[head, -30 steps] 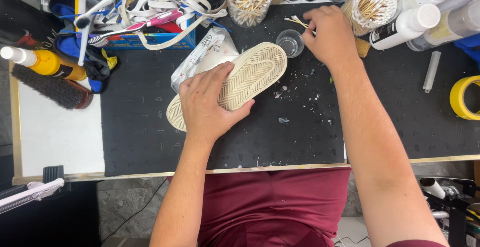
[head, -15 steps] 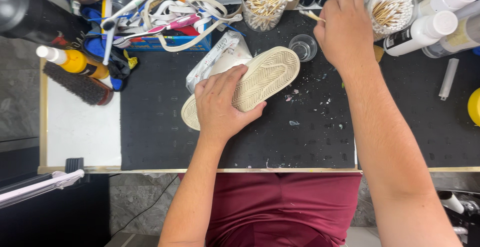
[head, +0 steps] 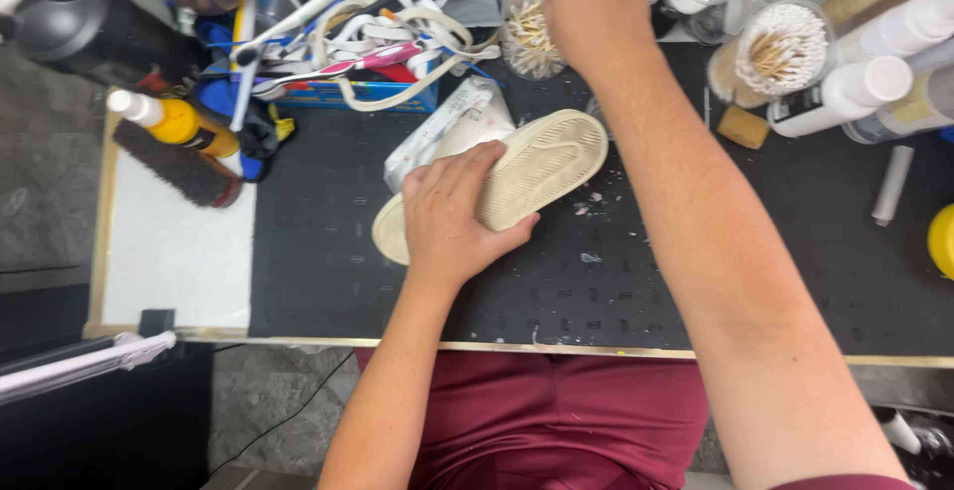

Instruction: The person cleans the sole of a white sneaker using cotton swabs dipped in a liquid and a yellow utility knife. They repeatedly scrub the tread pattern and scrape the surface to remove dirt.

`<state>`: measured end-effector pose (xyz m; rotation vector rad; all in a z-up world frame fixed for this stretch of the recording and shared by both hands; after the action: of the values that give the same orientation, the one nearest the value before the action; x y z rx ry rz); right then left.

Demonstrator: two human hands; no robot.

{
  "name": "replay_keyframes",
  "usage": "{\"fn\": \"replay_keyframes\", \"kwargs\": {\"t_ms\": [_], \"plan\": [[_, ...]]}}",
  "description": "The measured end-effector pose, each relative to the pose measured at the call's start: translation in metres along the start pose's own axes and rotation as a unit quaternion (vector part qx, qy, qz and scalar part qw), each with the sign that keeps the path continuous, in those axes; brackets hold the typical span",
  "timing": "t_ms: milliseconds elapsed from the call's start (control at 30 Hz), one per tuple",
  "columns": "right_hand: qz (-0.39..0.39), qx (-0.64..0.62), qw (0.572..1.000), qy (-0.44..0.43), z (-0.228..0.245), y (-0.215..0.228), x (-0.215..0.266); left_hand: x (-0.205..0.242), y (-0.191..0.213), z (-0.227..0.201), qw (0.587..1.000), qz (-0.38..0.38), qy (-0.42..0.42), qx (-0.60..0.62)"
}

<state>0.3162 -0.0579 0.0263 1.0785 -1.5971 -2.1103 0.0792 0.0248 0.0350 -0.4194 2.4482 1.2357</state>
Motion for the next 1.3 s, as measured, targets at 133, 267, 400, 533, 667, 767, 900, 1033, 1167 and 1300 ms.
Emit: {"fn": "replay_keyframes", "kwargs": {"t_ms": [133, 267, 400, 533, 667, 767, 900, 1033, 1167, 1300], "plan": [[-0.073, -0.015, 0.996, 0.039, 0.015, 0.034, 0.013, -0.002, -0.002, 0.001, 1.0, 0.015, 0.012, -0.004], [-0.166, -0.072, 0.983, -0.034, -0.019, 0.106, 0.076, -0.003, -0.001, -0.002, 1.0, 0.021, 0.005, -0.006], [-0.113, -0.056, 0.979, -0.163, -0.094, 0.141, 0.124, -0.004, 0.0, -0.003, 1.0, 0.019, 0.004, -0.011], [0.029, 0.032, 0.976, -0.214, -0.139, 0.121, 0.15, -0.005, -0.003, -0.002, 0.999, 0.027, 0.009, -0.024], [0.044, 0.044, 0.974, -0.216, -0.162, 0.104, 0.152, -0.005, -0.004, -0.002, 0.999, 0.024, 0.006, -0.029], [0.068, 0.083, 0.967, -0.231, -0.176, 0.084, 0.151, -0.004, -0.003, -0.002, 0.999, 0.024, 0.006, -0.028], [0.103, 0.115, 0.954, -0.256, -0.183, 0.066, 0.15, -0.002, -0.002, -0.002, 0.999, 0.023, 0.01, -0.027], [0.094, 0.084, 0.964, -0.235, -0.181, 0.064, 0.151, -0.003, -0.002, -0.002, 0.999, 0.019, 0.008, -0.026], [0.067, 0.036, 0.966, -0.246, -0.186, 0.069, 0.155, -0.003, -0.002, -0.003, 0.999, 0.024, 0.008, -0.026], [0.09, -0.1, 0.949, -0.285, -0.198, 0.063, 0.154, -0.003, -0.002, -0.003, 0.999, 0.022, 0.01, -0.027]]}}
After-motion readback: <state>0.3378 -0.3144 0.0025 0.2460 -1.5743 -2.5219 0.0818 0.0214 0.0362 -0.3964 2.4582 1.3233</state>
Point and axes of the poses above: each hand's wrist, its own x-axis away from the middle knuckle, its own y-axis out of the back of the hand, z = x × y, the point moved 9 cm from there along -x, towards the middle knuckle, and after that the axes turned 1 degree about x, right-handed, at the moved point
